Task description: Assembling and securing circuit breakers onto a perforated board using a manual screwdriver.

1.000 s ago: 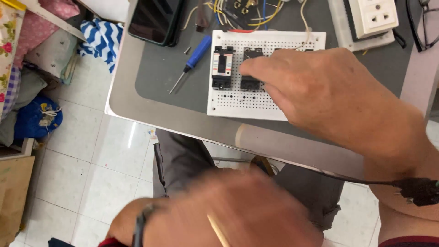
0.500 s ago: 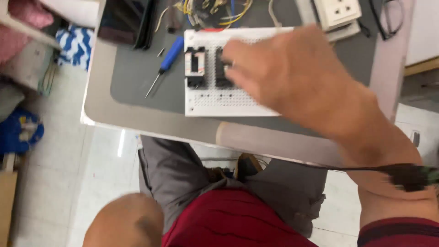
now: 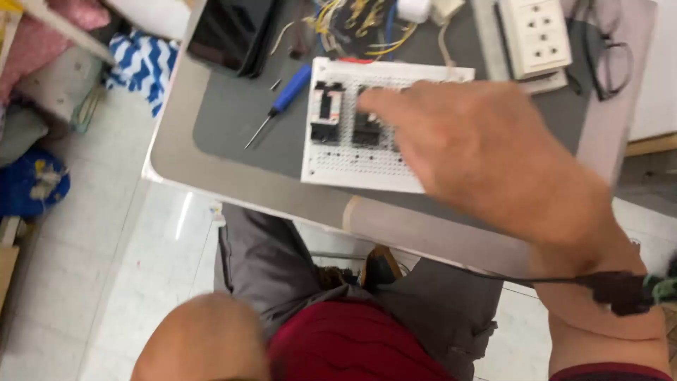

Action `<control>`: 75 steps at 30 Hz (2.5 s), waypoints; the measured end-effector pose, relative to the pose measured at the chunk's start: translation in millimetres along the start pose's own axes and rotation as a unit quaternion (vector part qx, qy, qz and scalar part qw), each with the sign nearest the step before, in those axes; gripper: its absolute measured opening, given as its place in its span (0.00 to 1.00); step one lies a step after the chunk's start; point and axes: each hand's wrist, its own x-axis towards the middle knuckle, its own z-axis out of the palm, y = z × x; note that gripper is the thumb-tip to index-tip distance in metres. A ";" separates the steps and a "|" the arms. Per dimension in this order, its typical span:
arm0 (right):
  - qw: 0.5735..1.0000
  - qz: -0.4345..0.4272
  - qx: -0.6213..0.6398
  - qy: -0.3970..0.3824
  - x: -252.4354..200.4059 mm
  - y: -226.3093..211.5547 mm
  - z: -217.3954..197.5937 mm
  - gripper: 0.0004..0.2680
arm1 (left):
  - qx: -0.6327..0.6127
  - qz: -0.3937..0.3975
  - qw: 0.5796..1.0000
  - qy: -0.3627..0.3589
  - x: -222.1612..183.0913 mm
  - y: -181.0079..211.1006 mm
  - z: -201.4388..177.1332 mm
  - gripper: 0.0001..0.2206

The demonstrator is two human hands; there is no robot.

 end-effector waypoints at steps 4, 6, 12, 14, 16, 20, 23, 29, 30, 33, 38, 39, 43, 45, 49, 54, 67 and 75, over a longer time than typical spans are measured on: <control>0.995 -0.013 0.090 -0.050 4.2 -1.6 2.8 0.12 | -0.018 0.014 0.999 -0.025 18.4 -7.4 28.6 0.13; 0.997 -0.006 0.074 -0.021 3.8 2.4 17.5 0.09 | -0.016 0.020 0.999 -0.040 35.6 -4.4 49.1 0.13; 0.997 -0.014 0.081 -0.008 5.2 4.0 2.2 0.11 | 0.013 0.003 0.998 -0.060 -47.7 -94.2 90.0 0.14; 0.982 -0.018 0.173 -0.078 4.6 4.4 -3.7 0.15 | -0.099 -0.090 0.990 -0.041 -55.4 -119.5 116.2 0.11; 0.993 -0.017 0.103 -0.059 4.5 4.8 5.4 0.06 | -0.107 -0.077 0.990 -0.044 -60.8 -134.0 132.0 0.13; 1.000 -0.004 0.002 -0.019 4.1 10.9 13.1 0.03 | -0.089 -0.073 0.992 -0.047 -64.4 -142.7 148.4 0.15; 0.982 -0.025 0.173 -0.075 6.4 14.6 -8.7 0.16 | -0.095 -0.057 0.992 -0.053 -62.3 -140.6 145.3 0.15; 0.994 -0.002 -0.094 -0.048 1.2 12.2 8.9 0.09 | -0.052 -0.027 0.997 -0.041 -66.4 -143.5 148.5 0.13; 0.994 -0.002 -0.095 -0.049 1.2 13.2 8.6 0.09 | -0.052 -0.027 0.997 -0.041 -66.0 -143.0 148.6 0.13; 0.998 0.014 -0.051 -0.041 4.1 12.5 2.7 0.07 | -0.055 -0.027 0.998 -0.036 -65.8 -140.8 147.3 0.12; 0.997 -0.027 -0.003 -0.065 3.9 8.4 -0.8 0.07 | -0.069 -0.013 0.997 -0.016 -61.7 -137.2 146.0 0.08; 0.998 -0.029 -0.005 -0.062 3.2 11.0 3.7 0.07 | -0.066 -0.011 0.998 -0.013 -62.0 -137.6 145.3 0.08; 0.995 0.015 0.054 -0.077 9.1 14.8 -3.3 0.10 | -0.077 -0.002 0.997 -0.021 -64.1 -140.2 142.7 0.03; 0.980 0.011 0.165 -0.114 9.3 14.1 -10.1 0.15 | -0.092 -0.003 0.995 -0.030 -63.7 -139.6 142.6 0.04; 0.993 -0.003 0.090 -0.076 2.5 16.8 2.6 0.07 | -0.093 -0.016 0.994 -0.051 -59.2 -136.0 143.1 0.03; 0.998 0.018 0.012 -0.056 4.2 16.2 -0.7 0.04 | -0.002 0.034 0.995 -0.090 -61.5 -138.0 142.5 0.06; 0.994 -0.005 0.053 -0.091 3.3 13.3 -7.8 0.14 | -0.018 0.028 0.997 -0.073 -64.0 -141.2 145.9 0.04; 0.994 0.003 0.051 -0.092 6.6 12.7 -9.8 0.13 | -0.023 0.014 0.997 -0.071 -64.8 -141.8 146.1 0.05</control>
